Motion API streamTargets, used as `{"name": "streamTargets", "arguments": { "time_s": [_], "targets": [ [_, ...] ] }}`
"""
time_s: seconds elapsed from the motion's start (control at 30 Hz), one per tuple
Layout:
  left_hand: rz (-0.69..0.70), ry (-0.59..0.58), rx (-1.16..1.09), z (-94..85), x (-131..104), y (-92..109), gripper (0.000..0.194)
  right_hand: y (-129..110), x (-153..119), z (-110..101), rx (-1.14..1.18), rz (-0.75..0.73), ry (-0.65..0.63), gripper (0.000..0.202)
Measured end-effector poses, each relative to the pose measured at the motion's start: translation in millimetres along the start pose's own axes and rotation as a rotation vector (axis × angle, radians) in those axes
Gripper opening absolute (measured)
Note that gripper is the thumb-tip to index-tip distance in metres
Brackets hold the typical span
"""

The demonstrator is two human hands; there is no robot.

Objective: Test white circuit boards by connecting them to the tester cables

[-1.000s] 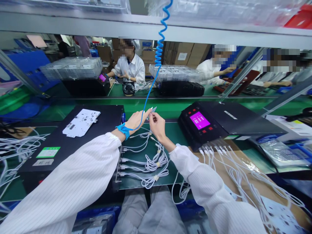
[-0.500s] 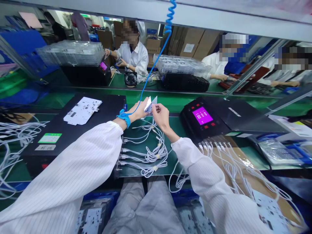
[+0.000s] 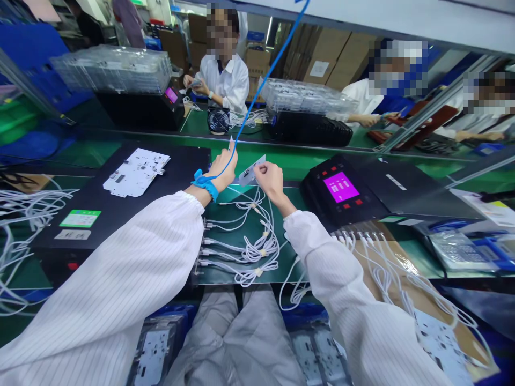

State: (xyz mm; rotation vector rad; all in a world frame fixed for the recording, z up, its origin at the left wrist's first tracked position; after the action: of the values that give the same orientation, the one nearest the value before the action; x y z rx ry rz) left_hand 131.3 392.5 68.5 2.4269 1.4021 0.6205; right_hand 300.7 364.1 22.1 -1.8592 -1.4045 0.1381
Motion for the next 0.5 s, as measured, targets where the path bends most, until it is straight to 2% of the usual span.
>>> {"name": "streamTargets", "arguments": {
  "time_s": [0.1,0.27,0.37,0.5],
  "targets": [
    [-0.055,0.107,0.043,-9.4,3,-2,0.093,-13,10,18,-0.206,-0.014,-0.079,0.023],
    [-0.03,0.234,-0.134,-19.4,8,-2,0.082,-36,16,58,-0.445,-0.081,-0.206,0.035],
    [-0.042,0.244,-0.188,-21.8,8,-4,0.076,-44,17,75,-0.499,-0.096,-0.25,0.04],
    [-0.029,0.237,-0.199,-22.7,9,-4,0.073,-41,21,89,-0.513,-0.105,-0.32,0.044]
  ]
}}
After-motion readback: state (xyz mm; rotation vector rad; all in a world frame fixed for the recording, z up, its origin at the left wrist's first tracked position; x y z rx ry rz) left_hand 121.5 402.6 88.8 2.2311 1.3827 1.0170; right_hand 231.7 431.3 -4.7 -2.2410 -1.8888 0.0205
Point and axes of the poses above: each hand's wrist, its own x-axis towards the middle knuckle, its own z-axis out of the palm, y = z × x, the point moved 7 cm from there along x, towards the middle knuckle, and after that the axes turned 2 degrees about y, right-handed, at the moved point
